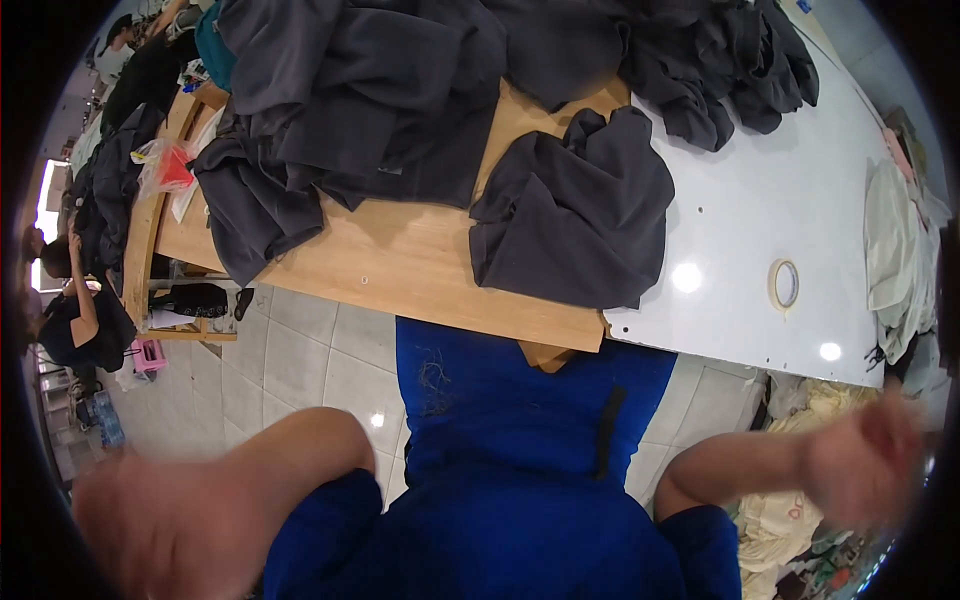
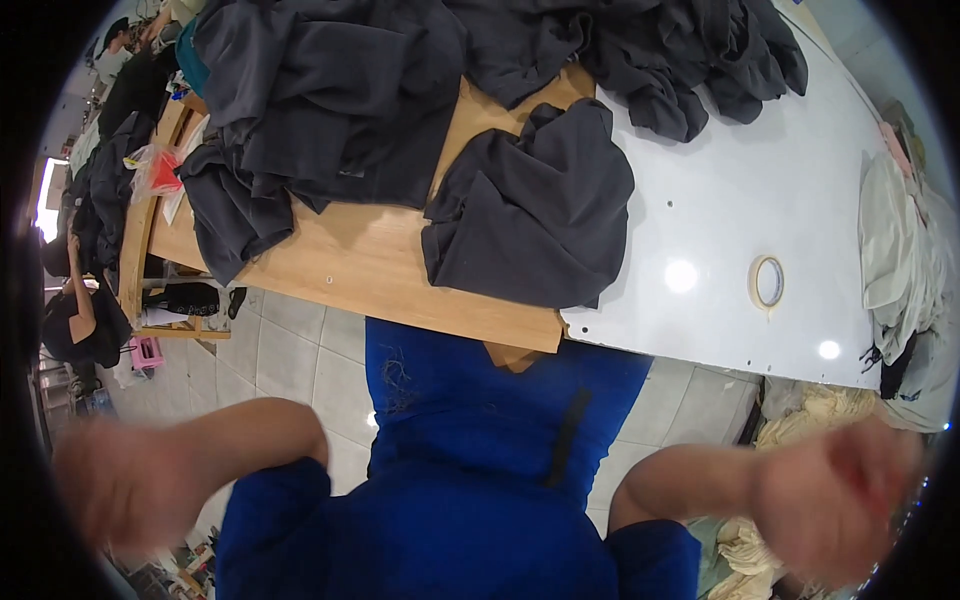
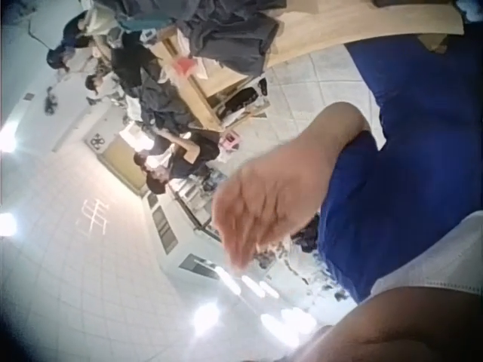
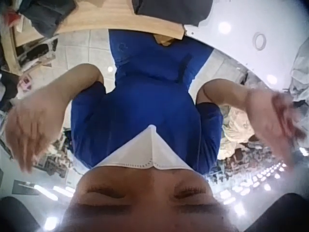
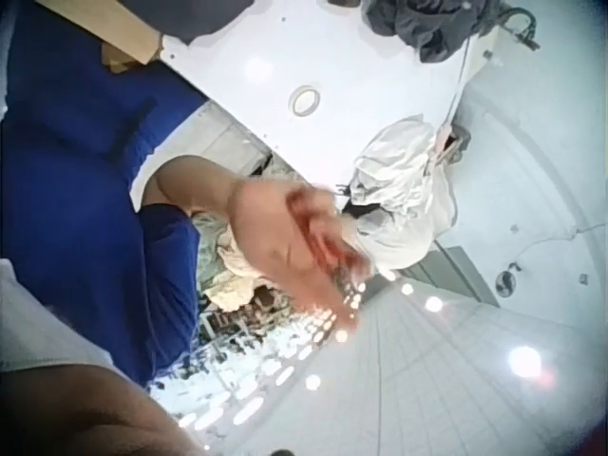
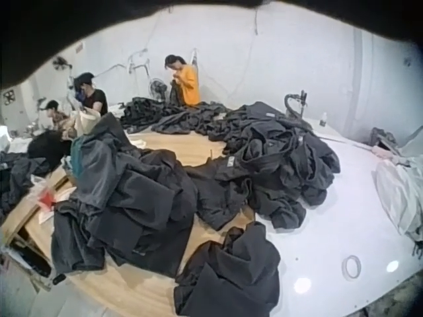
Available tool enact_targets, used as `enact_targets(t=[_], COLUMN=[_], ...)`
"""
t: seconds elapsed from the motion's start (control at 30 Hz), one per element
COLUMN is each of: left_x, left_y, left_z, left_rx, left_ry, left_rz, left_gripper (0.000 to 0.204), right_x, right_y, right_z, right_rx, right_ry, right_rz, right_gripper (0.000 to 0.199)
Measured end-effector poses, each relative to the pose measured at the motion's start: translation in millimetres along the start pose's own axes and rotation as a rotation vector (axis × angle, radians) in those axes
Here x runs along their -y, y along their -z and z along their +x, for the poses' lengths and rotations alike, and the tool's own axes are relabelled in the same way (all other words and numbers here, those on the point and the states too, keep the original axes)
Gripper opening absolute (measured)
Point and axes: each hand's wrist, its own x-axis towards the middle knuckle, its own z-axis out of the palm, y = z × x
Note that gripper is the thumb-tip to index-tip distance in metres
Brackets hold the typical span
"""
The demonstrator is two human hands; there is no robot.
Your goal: Trimming excess threads from the elastic waistband of grey trousers using thread nippers.
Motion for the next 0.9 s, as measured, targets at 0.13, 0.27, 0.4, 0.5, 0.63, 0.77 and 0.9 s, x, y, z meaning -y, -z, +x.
enact_targets(t=[0.13, 0.27, 0.4, 0.5, 0.63, 0.77, 0.9], left_x=[56.2, 56.8, 73.9, 103.3, 113.3, 67.6, 46.2], left_y=[8.2, -7.9, -2.0, 44.1, 56.6, -0.8, -6.3], left_z=[-139.8, -219.6, -221.0, -179.5, -156.5, -172.2, -206.1], left_rx=[0.257, 0.63, 0.689, 0.293, 0.655, 1.13, 1.079], left_ry=[1.062, 1.208, 1.536, 1.508, 0.891, 0.946, 1.216], left_rz=[0.564, 0.547, 0.065, 0.348, 0.999, 0.582, 0.5], left_gripper=[0.028, 0.027, 0.024, 0.029, 0.05, 0.062, 0.053], right_x=[-96.4, -130.9, -111.1, -89.0, -110.5, -128.3, -137.8], right_y=[55.5, 76.8, 65.5, 66.2, 76.8, 60.9, 48.9], right_z=[-98.2, -183.9, -173.5, -150.9, -154.5, -190.4, -191.3], right_rx=[0.602, 1.039, 0.931, 0.744, 0.754, 0.945, 0.968], right_ry=[-0.833, -0.433, -0.713, -0.841, -0.84, -0.399, -0.365], right_rz=[-0.58, -1.012, -0.626, -0.239, -0.541, -0.76, -0.748], right_gripper=[0.037, 0.03, 0.017, 0.018, 0.031, 0.037, 0.027])
